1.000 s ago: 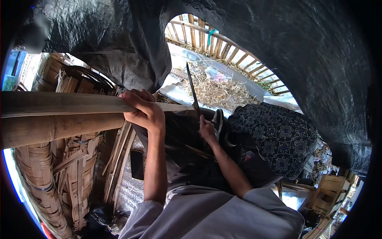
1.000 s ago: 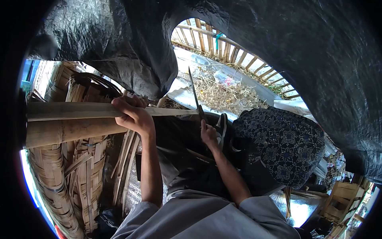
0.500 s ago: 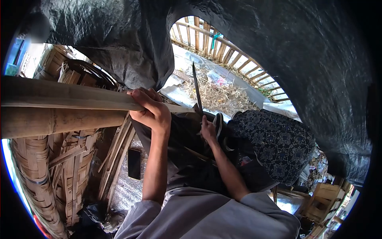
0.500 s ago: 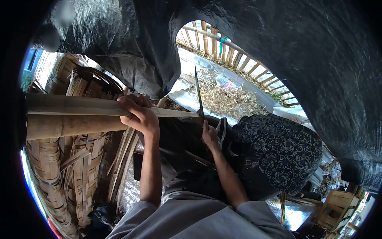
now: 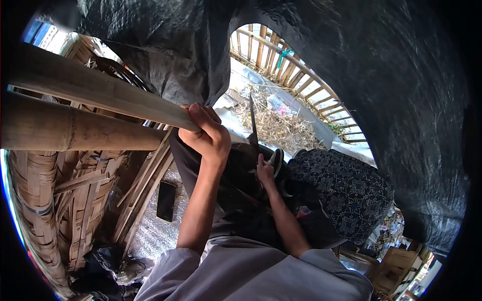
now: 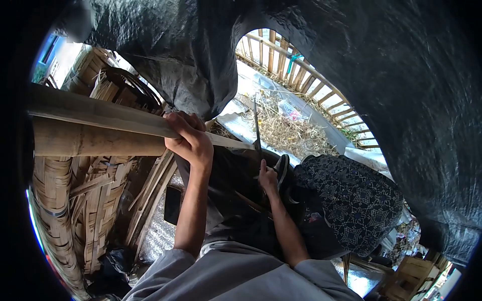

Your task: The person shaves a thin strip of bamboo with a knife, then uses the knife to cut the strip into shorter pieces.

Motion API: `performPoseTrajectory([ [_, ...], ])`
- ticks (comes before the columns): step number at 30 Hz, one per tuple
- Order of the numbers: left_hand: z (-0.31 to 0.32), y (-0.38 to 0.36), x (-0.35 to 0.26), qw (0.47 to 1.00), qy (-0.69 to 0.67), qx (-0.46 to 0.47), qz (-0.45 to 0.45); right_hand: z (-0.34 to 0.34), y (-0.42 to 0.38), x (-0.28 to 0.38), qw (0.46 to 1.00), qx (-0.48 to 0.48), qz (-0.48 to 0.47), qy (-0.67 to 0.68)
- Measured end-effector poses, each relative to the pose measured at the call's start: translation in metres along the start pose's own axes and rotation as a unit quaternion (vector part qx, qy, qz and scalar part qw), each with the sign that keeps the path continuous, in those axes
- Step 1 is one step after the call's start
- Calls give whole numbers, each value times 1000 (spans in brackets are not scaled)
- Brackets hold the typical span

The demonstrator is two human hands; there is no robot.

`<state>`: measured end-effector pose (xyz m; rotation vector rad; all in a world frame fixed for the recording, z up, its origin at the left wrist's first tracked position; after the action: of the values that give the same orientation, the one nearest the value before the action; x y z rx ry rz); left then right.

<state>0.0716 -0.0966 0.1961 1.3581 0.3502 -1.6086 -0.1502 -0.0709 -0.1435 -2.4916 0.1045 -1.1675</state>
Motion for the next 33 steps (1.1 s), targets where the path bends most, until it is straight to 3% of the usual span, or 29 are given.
performPoseTrajectory([
  [2,-3,1,0,1000,21,-10,1,-13,-1,23,999,-21,-12,36],
  [4,-6,2,1,999,31,-14,10,-9,-13,29,969,44,139,201],
  [8,-6,2,-1,999,34,-8,30,8,-10,-8,995,23,36,86],
  [10,-5,1,-2,999,39,-12,28,4,-22,-5,996,55,22,-71],
  [17,-13,0,2,998,66,-6,12,0,-6,-2,995,50,16,-83],
  [19,-15,1,2,998,62,-10,10,-7,-6,15,998,29,34,42],
  [20,-16,1,3,998,57,-10,7,-13,-7,25,998,31,34,40],
  [22,-18,2,3,998,59,-16,5,-14,-17,39,978,79,124,145],
  [23,-18,3,4,998,60,-18,3,-9,-18,34,979,80,125,143],
  [25,-18,3,5,998,58,-14,1,-12,-15,25,1000,-10,-18,6],
  [26,-16,3,5,998,55,-8,2,-7,-15,5,1000,-13,-19,5],
  [28,-12,1,3,999,45,-5,3,11,-17,-29,992,95,21,-78],
  [33,-11,-3,0,999,33,-1,14,-1,-17,-14,993,58,34,-95],
])
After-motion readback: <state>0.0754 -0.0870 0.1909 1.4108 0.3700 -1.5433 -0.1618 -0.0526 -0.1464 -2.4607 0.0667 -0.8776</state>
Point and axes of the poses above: each hand's wrist, its own y-axis towards the middle knuckle, its own z-axis out of the palm, x = y × z, the point moved 7 cm from there along y, towards the middle knuckle, and after that the axes turned 10 degrees about -z, right-handed, at the moved point
